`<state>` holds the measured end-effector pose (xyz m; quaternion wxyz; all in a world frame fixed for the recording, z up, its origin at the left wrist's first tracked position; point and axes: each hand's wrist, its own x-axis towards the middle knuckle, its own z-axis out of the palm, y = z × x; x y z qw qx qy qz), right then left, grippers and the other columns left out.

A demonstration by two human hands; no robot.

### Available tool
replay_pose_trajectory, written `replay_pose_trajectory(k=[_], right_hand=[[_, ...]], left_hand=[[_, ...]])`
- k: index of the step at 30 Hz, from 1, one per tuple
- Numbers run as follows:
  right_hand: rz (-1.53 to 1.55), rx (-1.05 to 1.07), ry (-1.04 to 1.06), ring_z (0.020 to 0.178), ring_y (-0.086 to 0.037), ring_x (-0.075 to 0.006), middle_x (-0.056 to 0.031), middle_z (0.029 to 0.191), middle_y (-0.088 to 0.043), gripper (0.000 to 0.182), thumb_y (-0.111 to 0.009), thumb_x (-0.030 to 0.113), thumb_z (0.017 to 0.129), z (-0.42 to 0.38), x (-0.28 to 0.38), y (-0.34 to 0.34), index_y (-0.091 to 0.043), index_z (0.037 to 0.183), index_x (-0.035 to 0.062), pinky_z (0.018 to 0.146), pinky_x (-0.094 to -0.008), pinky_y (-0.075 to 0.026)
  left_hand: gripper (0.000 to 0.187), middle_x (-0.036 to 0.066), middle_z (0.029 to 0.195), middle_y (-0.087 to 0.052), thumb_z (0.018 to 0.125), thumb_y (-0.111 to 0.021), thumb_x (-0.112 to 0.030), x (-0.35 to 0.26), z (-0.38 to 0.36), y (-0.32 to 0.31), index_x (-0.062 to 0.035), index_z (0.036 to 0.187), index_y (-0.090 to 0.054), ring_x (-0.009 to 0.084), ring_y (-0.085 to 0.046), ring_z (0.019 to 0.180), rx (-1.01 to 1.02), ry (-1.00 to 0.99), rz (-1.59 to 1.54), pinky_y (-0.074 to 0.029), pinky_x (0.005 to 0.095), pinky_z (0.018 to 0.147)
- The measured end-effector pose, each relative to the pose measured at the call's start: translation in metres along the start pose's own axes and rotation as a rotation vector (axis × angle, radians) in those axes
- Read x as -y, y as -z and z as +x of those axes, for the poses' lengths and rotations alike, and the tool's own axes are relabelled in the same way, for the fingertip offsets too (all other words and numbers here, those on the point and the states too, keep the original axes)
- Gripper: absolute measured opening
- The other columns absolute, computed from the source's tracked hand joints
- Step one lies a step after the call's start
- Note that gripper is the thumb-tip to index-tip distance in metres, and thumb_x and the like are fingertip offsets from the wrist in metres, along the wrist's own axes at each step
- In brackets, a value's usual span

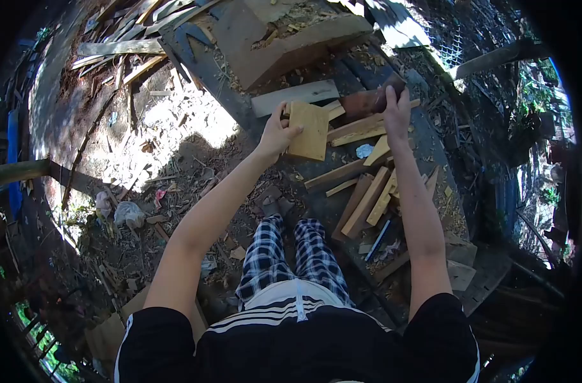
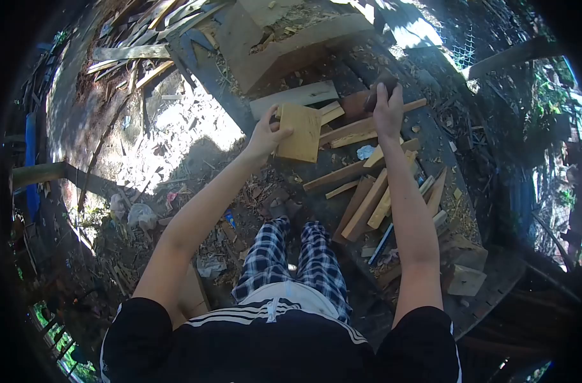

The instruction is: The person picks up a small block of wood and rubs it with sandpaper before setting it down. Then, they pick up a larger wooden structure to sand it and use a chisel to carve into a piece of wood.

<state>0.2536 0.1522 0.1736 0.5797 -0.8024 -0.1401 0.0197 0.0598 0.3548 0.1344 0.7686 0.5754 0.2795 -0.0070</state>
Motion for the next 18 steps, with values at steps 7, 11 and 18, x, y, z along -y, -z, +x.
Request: replay_pose_trajectory(k=[7,11,18], right_hand=[[0.066,0.080,-0.437,0.095,-0.061,-0.0152,-0.0051,0.104,-0.063,0.034,-0.056,0.026,0.099,-0.126,-0.029,0.124,-0.054,0.122,-0.0003,0.086,-0.0285,-0.047],[0.662,0.189,-0.669,0.095,-0.061,-0.0108,-0.0013,0.105,-0.064,0.036,-0.062,0.024,0.096,-0.188,-0.029,0.149,-0.056,0.125,0.0033,0.086,-0.0253,-0.048],[0.941,0.002,-0.677,0.096,-0.063,-0.0153,-0.0046,0.109,-0.065,0.032,-0.063,0.019,0.094,-0.235,-0.067,0.170,-0.059,0.121,0.0006,0.082,-0.0299,-0.052]], left_hand=[[0.073,0.018,0.128,-0.057,0.091,-0.058,0.001,0.034,0.007,-0.109,-0.0039,0.152,-0.018,0.0214,-0.060,0.112,0.178,-0.096,-0.015,-0.051,0.0325,0.090],[0.063,0.016,0.141,-0.047,0.096,-0.053,-0.005,0.049,-0.017,-0.175,-0.0029,0.152,-0.023,0.0218,-0.054,0.120,0.357,0.056,-0.012,-0.048,0.0336,0.097],[0.055,0.013,0.131,-0.054,0.101,-0.047,-0.013,0.040,-0.048,-0.214,-0.0080,0.151,-0.026,0.0203,-0.058,0.111,0.269,0.191,0.040,-0.050,0.0335,0.092]])
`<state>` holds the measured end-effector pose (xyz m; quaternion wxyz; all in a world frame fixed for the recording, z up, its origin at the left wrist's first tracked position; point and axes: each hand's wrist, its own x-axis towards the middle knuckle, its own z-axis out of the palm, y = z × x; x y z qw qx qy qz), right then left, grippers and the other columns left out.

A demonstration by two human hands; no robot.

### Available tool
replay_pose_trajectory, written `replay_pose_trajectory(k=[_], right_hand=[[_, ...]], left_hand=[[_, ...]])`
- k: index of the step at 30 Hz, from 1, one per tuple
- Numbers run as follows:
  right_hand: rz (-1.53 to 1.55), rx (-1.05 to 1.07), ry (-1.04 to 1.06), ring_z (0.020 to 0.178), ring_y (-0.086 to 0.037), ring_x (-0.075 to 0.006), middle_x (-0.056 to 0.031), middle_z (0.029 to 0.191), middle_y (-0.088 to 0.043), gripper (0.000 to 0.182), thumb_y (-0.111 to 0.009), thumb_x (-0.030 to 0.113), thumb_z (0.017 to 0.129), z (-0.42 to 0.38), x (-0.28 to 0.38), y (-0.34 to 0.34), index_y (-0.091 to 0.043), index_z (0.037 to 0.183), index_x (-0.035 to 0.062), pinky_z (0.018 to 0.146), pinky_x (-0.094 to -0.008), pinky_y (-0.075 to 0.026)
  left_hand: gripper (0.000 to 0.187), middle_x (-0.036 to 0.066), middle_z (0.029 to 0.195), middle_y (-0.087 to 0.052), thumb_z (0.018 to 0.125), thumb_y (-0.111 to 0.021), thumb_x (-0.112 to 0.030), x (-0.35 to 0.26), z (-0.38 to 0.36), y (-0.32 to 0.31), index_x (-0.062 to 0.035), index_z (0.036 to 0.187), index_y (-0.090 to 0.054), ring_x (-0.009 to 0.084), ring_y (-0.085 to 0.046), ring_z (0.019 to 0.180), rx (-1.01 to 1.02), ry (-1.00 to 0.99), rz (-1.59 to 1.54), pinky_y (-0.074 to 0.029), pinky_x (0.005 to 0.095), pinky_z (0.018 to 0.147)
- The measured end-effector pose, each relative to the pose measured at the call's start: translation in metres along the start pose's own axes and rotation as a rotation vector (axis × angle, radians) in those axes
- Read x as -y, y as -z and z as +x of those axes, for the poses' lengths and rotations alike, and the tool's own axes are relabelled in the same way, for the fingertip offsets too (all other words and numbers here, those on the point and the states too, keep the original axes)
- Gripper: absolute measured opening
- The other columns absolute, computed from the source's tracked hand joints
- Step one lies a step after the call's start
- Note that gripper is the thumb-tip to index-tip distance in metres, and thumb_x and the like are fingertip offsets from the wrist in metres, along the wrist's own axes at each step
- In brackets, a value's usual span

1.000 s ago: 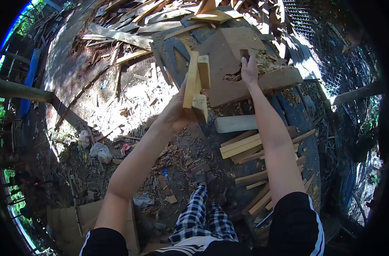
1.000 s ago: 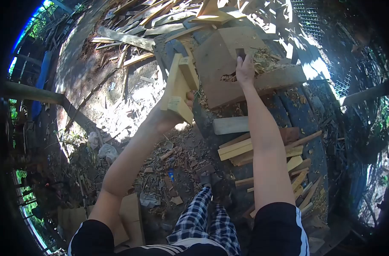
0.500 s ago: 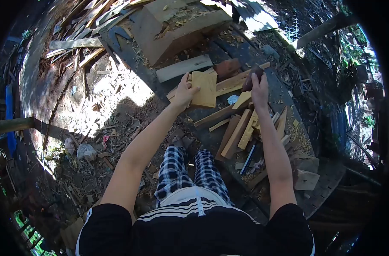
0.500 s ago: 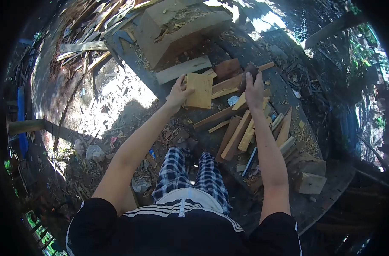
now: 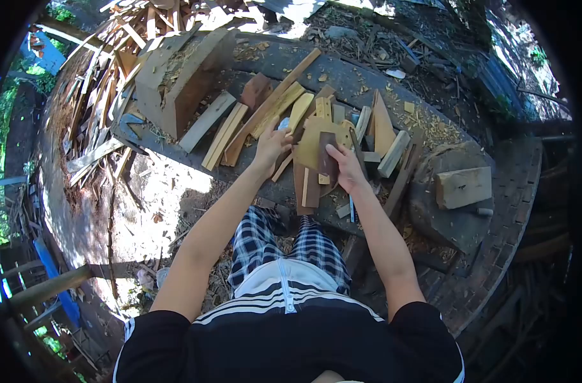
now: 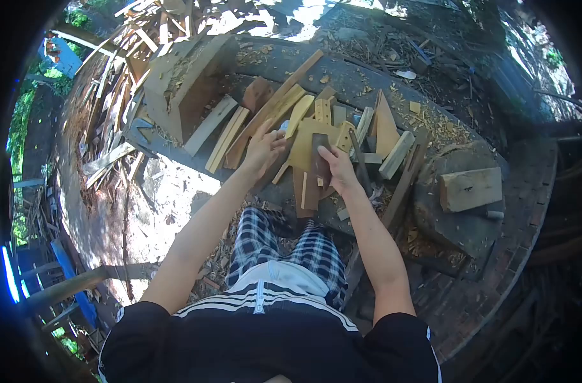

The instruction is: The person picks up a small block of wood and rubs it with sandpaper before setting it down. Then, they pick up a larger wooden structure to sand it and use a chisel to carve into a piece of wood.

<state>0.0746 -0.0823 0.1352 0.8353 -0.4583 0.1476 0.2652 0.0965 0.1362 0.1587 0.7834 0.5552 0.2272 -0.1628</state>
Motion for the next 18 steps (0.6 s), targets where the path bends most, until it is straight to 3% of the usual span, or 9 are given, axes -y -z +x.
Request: replay_pose_trajectory(k=[3,5,8,9,10,11,12,13,18], right_hand=[[0.120,-0.105,0.075,0.107,-0.061,-0.0171,-0.0061,0.115,-0.065,0.027,-0.062,0.015,0.095,0.009,-0.002,0.022,-0.060,0.119,0.0025,0.092,-0.0318,-0.048],[0.005,-0.048,0.036,0.088,-0.065,-0.0147,-0.0026,0.101,-0.067,0.021,-0.061,0.014,0.096,0.026,-0.007,0.057,-0.061,0.115,0.0055,0.079,-0.0304,-0.053],[-0.306,-0.331,0.145,0.076,-0.061,-0.0128,-0.0020,0.092,-0.065,0.023,-0.055,0.014,0.098,0.034,-0.015,0.075,-0.061,0.117,0.0025,0.065,-0.0264,-0.048],[-0.444,-0.382,0.189,0.074,-0.060,-0.0126,-0.0003,0.088,-0.065,0.023,-0.057,0.015,0.097,0.035,-0.016,0.078,-0.061,0.116,0.0024,0.067,-0.0265,-0.048],[-0.805,-0.486,0.266,0.085,-0.060,-0.0160,-0.0072,0.105,-0.062,0.029,-0.059,0.018,0.096,0.065,-0.044,0.130,-0.059,0.118,-0.0017,0.074,-0.0297,-0.049],[-0.887,-0.657,0.319,0.108,-0.055,-0.0256,-0.0168,0.129,-0.049,0.038,-0.058,0.022,0.096,0.040,-0.027,0.073,-0.055,0.122,-0.0061,0.091,-0.0363,-0.046],[-1.189,-0.733,0.369,0.125,-0.041,-0.0347,-0.0223,0.139,-0.037,0.044,-0.056,0.025,0.097,0.047,-0.036,0.078,-0.051,0.125,-0.0081,0.104,-0.0409,-0.037],[-1.142,-0.721,0.407,0.129,-0.037,-0.0386,-0.0230,0.138,-0.039,0.046,-0.055,0.027,0.097,0.039,-0.028,0.048,-0.050,0.128,-0.0064,0.109,-0.0428,-0.032],[-1.389,-0.807,0.564,0.121,-0.043,-0.0374,-0.0210,0.128,-0.044,0.044,-0.055,0.024,0.097,0.074,-0.040,-0.010,-0.049,0.127,-0.0087,0.103,-0.0452,-0.036]], left_hand=[[0.056,0.014,0.126,-0.056,0.100,-0.050,-0.015,-0.016,-0.015,0.028,-0.0074,0.151,-0.027,0.0196,-0.058,0.107,-0.103,-0.041,0.146,-0.051,0.0331,0.090],[0.052,0.010,0.108,-0.062,0.095,-0.055,-0.014,-0.017,-0.025,0.067,-0.0039,0.144,-0.038,0.0150,-0.063,0.088,-0.150,-0.108,0.290,-0.053,0.0287,0.075],[0.052,0.009,0.101,-0.062,0.094,-0.058,-0.015,-0.026,-0.030,0.147,-0.0034,0.141,-0.041,0.0146,-0.063,0.083,-0.295,-0.098,0.408,-0.054,0.0289,0.070],[0.052,0.009,0.100,-0.062,0.093,-0.058,-0.015,-0.036,-0.030,0.172,-0.0033,0.141,-0.042,0.0145,-0.063,0.082,-0.359,-0.091,0.412,-0.054,0.0287,0.069],[0.052,0.010,0.100,-0.062,0.092,-0.059,-0.015,-0.046,-0.030,0.203,-0.0033,0.140,-0.043,0.0144,-0.063,0.082,-0.409,-0.078,0.413,-0.054,0.0285,0.068],[0.051,0.010,0.100,-0.062,0.091,-0.059,-0.015,-0.054,-0.023,0.234,-0.0034,0.139,-0.045,0.0148,-0.064,0.079,-0.473,-0.077,0.393,-0.055,0.0284,0.066],[0.050,0.010,0.098,-0.062,0.091,-0.059,-0.014,-0.067,-0.020,0.260,-0.0037,0.138,-0.045,0.0151,-0.064,0.076,-0.521,-0.098,0.415,-0.055,0.0280,0.064],[0.049,0.009,0.095,-0.063,0.090,-0.059,-0.013,-0.076,-0.007,0.293,-0.0035,0.137,-0.047,0.0146,-0.064,0.076,-0.585,-0.117,0.436,-0.055,0.0281,0.062],[0.045,0.009,0.092,-0.062,0.089,-0.058,-0.011,-0.156,0.070,0.435,-0.0017,0.133,-0.050,0.0163,-0.064,0.069,-0.630,-0.254,0.164,-0.053,0.0293,0.056]])
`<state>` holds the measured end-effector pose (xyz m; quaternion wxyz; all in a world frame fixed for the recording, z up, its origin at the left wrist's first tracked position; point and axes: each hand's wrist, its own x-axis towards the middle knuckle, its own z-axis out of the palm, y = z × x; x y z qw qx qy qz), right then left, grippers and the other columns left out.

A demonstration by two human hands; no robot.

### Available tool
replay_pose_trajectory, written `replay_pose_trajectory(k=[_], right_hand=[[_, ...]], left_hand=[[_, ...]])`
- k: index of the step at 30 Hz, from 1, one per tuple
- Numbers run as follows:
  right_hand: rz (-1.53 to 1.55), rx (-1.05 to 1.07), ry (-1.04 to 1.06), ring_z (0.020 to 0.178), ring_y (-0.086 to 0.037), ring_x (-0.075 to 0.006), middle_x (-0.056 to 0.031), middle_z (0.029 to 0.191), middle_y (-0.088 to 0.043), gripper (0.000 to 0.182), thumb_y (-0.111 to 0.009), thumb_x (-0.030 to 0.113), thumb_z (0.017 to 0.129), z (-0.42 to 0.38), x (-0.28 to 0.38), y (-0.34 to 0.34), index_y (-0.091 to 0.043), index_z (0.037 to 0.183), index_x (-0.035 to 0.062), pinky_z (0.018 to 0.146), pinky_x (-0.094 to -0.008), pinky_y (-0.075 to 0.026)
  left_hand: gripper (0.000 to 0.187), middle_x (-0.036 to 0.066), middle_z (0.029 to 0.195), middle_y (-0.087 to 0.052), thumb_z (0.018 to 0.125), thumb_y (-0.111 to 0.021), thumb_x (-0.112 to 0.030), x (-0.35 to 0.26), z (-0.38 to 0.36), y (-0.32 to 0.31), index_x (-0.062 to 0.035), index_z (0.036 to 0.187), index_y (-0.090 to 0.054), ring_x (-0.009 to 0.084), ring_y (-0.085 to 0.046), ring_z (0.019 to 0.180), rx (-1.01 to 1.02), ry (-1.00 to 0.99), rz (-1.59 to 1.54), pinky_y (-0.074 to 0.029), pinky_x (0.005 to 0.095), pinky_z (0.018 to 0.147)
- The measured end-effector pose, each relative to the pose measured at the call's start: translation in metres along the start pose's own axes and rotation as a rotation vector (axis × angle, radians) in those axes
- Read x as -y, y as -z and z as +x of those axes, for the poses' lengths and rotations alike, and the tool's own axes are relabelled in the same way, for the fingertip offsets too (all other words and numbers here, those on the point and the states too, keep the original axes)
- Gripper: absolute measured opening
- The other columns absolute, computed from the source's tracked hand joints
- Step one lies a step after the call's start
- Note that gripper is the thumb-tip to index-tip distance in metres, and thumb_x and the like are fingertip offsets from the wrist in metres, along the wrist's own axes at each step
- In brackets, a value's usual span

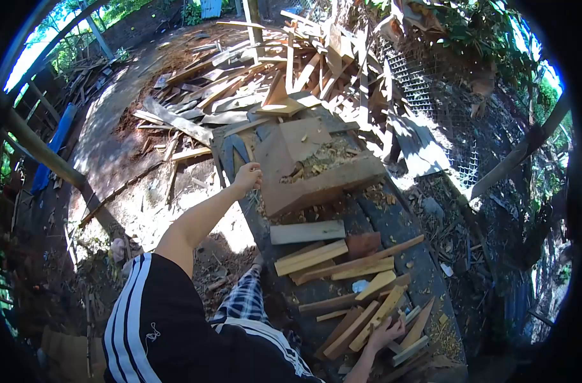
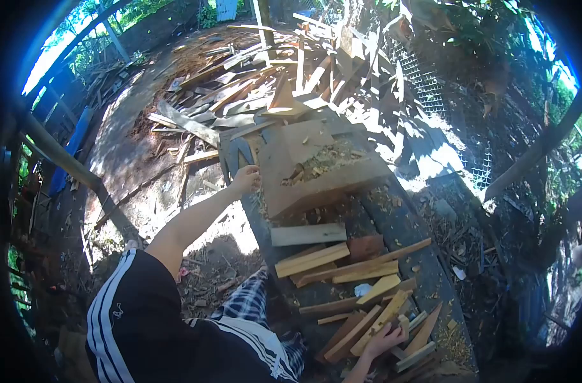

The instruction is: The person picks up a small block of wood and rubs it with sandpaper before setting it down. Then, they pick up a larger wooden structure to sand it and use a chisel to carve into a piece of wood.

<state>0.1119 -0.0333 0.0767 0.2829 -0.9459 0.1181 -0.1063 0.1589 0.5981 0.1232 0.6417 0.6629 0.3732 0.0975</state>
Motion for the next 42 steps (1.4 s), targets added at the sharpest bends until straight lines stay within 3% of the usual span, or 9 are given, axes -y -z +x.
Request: replay_pose_trajectory(k=[3,6,10,16,18,22,33,34,42], right_hand=[[-0.380,-0.024,-0.068,0.112,-0.048,-0.0401,-0.0227,0.117,-0.051,0.035,-0.054,0.017,0.097,-0.002,0.052,-0.021,-0.053,0.121,-0.0076,0.097,-0.0468,-0.040],[-0.150,0.180,-0.434,0.136,-0.035,-0.0415,-0.0265,0.151,-0.031,0.068,-0.049,0.048,0.099,-0.018,0.120,-0.035,-0.034,0.149,0.0042,0.111,-0.0483,-0.030],[-0.211,0.120,-0.342,0.134,-0.035,-0.0444,-0.0283,0.148,-0.034,0.066,-0.049,0.046,0.099,-0.040,0.159,-0.051,-0.036,0.146,0.0010,0.108,-0.0490,-0.032],[-0.285,0.107,-0.282,0.135,-0.038,-0.0366,-0.0178,0.147,-0.041,0.057,-0.046,0.043,0.101,-0.065,0.158,-0.042,-0.044,0.141,0.0022,0.111,-0.0453,-0.031],[-0.333,0.086,-0.273,0.133,-0.040,-0.0372,-0.0185,0.144,-0.045,0.055,-0.046,0.042,0.101,-0.069,0.166,-0.030,-0.046,0.139,0.0024,0.109,-0.0456,-0.033],[-0.408,0.165,-0.233,0.126,-0.047,-0.0380,-0.0191,0.131,-0.055,0.049,-0.048,0.039,0.101,-0.073,0.189,-0.012,-0.052,0.133,0.0020,0.104,-0.0462,-0.036],[-0.279,0.280,-0.386,0.136,-0.039,-0.0350,-0.0185,0.148,-0.042,0.055,-0.044,0.042,0.102,-0.113,0.210,-0.026,-0.043,0.144,0.0046,0.111,-0.0459,-0.032],[-0.210,0.113,-0.217,0.106,-0.053,-0.0425,-0.0247,0.113,-0.055,0.031,-0.052,0.014,0.096,-0.111,0.230,-0.022,-0.053,0.120,-0.0049,0.091,-0.0474,-0.043],[-0.107,-0.151,-0.275,0.103,-0.056,-0.0441,-0.0248,0.107,-0.058,0.026,-0.051,0.014,0.096,-0.188,0.169,0.002,-0.054,0.116,-0.0019,0.084,-0.0472,-0.046]], left_hand=[[0.041,0.009,0.091,-0.064,0.090,-0.057,-0.010,-0.034,0.134,0.017,-0.0028,0.130,-0.053,0.0147,-0.064,0.071,-0.079,-0.038,-0.114,-0.052,0.0285,0.054],[0.038,0.011,0.092,-0.066,0.089,-0.057,-0.013,-0.020,0.235,0.047,-0.0029,0.126,-0.056,0.0182,-0.066,0.075,-0.178,-0.121,0.158,-0.053,0.0325,0.061],[0.044,0.020,0.117,-0.063,0.087,-0.061,-0.025,-0.033,0.373,0.063,-0.0045,0.126,-0.057,0.0349,-0.060,0.111,-0.316,-0.598,0.735,-0.048,0.0459,0.093],[0.099,0.023,0.150,-0.035,0.077,-0.073,-0.037,-0.090,0.497,0.054,-0.0003,0.151,-0.019,0.0423,-0.044,0.130,-0.221,-0.448,0.861,-0.041,0.0460,0.106],[0.102,0.024,0.137,-0.050,0.069,-0.079,-0.043,-0.118,0.516,0.047,0.0016,0.146,-0.029,0.0360,-0.053,0.123,-0.178,-0.370,0.732,-0.044,0.0448,0.104],[0.064,0.018,0.109,-0.068,0.066,-0.081,-0.042,-0.157,0.474,0.024,-0.0001,0.112,-0.065,0.0329,-0.066,0.104,-0.145,-0.260,0.805,-0.052,0.0425,0.089],[0.046,0.022,0.085,-0.070,0.077,-0.070,-0.043,-0.095,0.369,0.036,0.0002,0.093,-0.069,0.0384,-0.069,0.084,-0.252,-0.434,0.796,-0.054,0.0459,0.076],[0.046,0.022,0.084,-0.070,0.077,-0.070,-0.043,-0.096,0.349,0.042,0.0005,0.093,-0.069,0.0380,-0.069,0.083,-0.263,-0.464,0.792,-0.054,0.0456,0.075],[0.046,0.021,0.083,-0.070,0.081,-0.074,-0.039,-0.146,0.227,0.103,0.0056,0.092,-0.068,0.0361,-0.069,0.076,-0.241,-0.802,0.795,-0.053,0.0453,0.070]])
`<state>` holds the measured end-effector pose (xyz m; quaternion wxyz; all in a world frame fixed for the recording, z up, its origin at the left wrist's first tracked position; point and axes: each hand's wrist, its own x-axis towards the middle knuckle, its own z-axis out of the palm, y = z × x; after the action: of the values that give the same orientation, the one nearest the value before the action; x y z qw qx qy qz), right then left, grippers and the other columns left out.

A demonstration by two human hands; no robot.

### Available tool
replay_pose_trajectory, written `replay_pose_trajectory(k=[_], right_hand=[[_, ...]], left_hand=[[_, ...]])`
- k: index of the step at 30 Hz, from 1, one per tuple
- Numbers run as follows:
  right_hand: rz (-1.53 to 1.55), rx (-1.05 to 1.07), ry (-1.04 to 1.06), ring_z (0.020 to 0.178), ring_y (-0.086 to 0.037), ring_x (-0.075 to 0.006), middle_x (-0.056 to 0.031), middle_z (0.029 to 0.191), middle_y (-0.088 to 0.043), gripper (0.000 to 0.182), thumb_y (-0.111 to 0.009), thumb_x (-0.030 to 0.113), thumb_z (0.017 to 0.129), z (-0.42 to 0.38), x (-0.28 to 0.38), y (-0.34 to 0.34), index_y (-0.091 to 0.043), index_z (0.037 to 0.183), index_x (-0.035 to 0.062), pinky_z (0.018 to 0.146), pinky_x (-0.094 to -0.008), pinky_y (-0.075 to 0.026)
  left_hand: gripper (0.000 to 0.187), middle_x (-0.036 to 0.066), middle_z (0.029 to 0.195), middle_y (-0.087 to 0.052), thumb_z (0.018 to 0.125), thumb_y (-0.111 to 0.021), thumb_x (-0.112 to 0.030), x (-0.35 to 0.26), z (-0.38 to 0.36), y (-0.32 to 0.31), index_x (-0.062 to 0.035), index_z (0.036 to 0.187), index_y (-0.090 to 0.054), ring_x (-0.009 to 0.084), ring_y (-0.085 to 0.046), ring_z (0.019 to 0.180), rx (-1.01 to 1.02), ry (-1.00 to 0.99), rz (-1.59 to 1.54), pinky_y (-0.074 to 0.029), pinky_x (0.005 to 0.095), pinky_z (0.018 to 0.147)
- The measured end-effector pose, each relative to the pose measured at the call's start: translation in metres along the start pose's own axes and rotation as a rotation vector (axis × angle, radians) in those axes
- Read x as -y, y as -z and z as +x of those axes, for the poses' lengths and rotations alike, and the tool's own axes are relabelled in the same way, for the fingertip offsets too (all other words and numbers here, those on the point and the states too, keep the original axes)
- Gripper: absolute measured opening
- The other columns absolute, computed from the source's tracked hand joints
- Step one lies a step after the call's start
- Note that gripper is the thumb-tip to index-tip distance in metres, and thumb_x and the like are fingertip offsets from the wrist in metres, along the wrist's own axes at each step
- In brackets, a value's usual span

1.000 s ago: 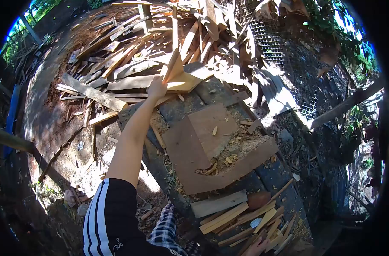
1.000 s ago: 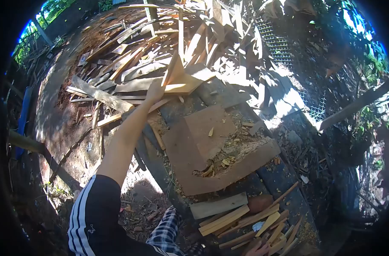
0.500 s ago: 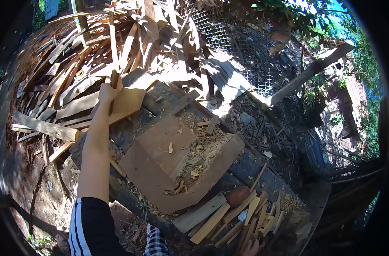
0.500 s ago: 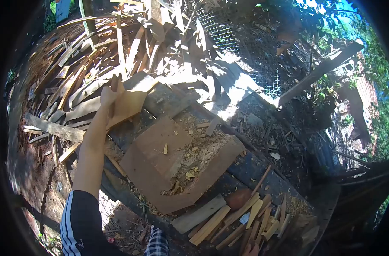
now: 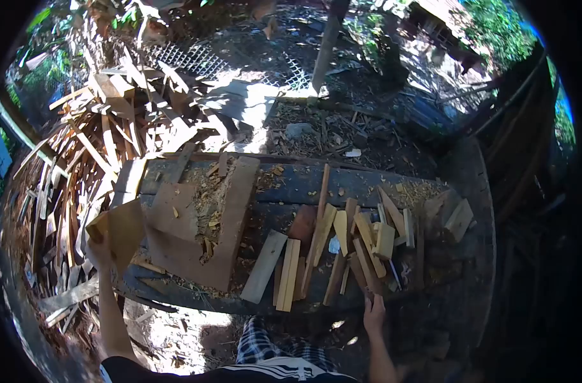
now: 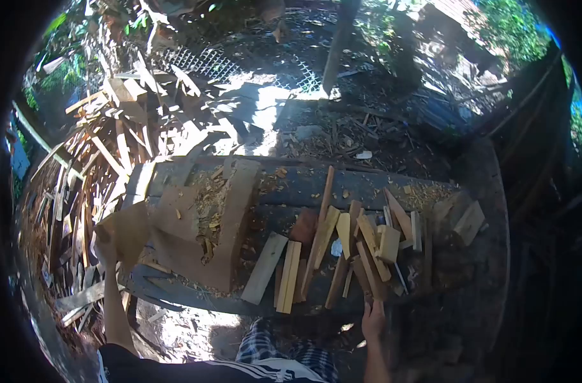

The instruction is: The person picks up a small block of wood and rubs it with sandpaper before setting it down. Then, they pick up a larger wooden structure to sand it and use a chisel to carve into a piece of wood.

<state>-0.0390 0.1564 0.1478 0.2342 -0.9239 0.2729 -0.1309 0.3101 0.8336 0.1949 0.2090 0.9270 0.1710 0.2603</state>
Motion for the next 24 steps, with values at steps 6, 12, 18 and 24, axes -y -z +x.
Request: replay_pose_trajectory(k=[6,12,18,24], right_hand=[[0.145,-0.125,-0.143,0.096,-0.057,-0.0449,-0.0216,0.102,-0.058,0.023,-0.054,0.014,0.094,-0.032,-0.038,0.028,-0.054,0.113,0.0003,0.076,-0.0476,-0.047],[0.295,-0.248,-0.207,0.097,-0.058,-0.0437,-0.0201,0.103,-0.060,0.021,-0.055,0.015,0.095,-0.083,-0.120,0.077,-0.057,0.111,0.0006,0.076,-0.0463,-0.048],[0.271,-0.374,-0.393,0.099,-0.061,-0.0415,-0.0215,0.105,-0.063,0.025,-0.057,0.018,0.094,-0.166,-0.217,0.141,-0.058,0.112,-0.0003,0.080,-0.0449,-0.049],[0.185,-0.498,-0.528,0.100,-0.058,-0.0445,-0.0238,0.106,-0.061,0.028,-0.056,0.019,0.094,-0.251,-0.273,0.191,-0.056,0.112,-0.0017,0.083,-0.0478,-0.047]], left_hand=[[0.058,0.016,0.104,-0.069,0.079,-0.081,-0.032,-0.070,-0.003,0.035,0.0073,0.117,-0.063,0.0250,-0.070,0.081,0.200,0.001,-0.638,-0.059,0.0357,0.067],[0.053,0.007,0.103,-0.065,0.076,-0.081,-0.031,-0.284,-0.143,0.057,-0.0008,0.115,-0.062,0.0177,-0.067,0.085,0.621,0.102,-0.756,-0.058,0.0314,0.062],[0.040,0.010,0.094,-0.066,0.080,-0.075,-0.016,-0.474,-0.327,0.048,0.0039,0.112,-0.060,0.0175,-0.068,0.072,0.991,-0.013,-0.951,-0.059,0.0271,0.054],[0.033,0.008,0.088,-0.065,0.080,-0.075,-0.016,-0.565,-0.460,0.014,0.0023,0.103,-0.062,0.0164,-0.068,0.068,1.193,-0.073,-1.044,-0.059,0.0253,0.051]])
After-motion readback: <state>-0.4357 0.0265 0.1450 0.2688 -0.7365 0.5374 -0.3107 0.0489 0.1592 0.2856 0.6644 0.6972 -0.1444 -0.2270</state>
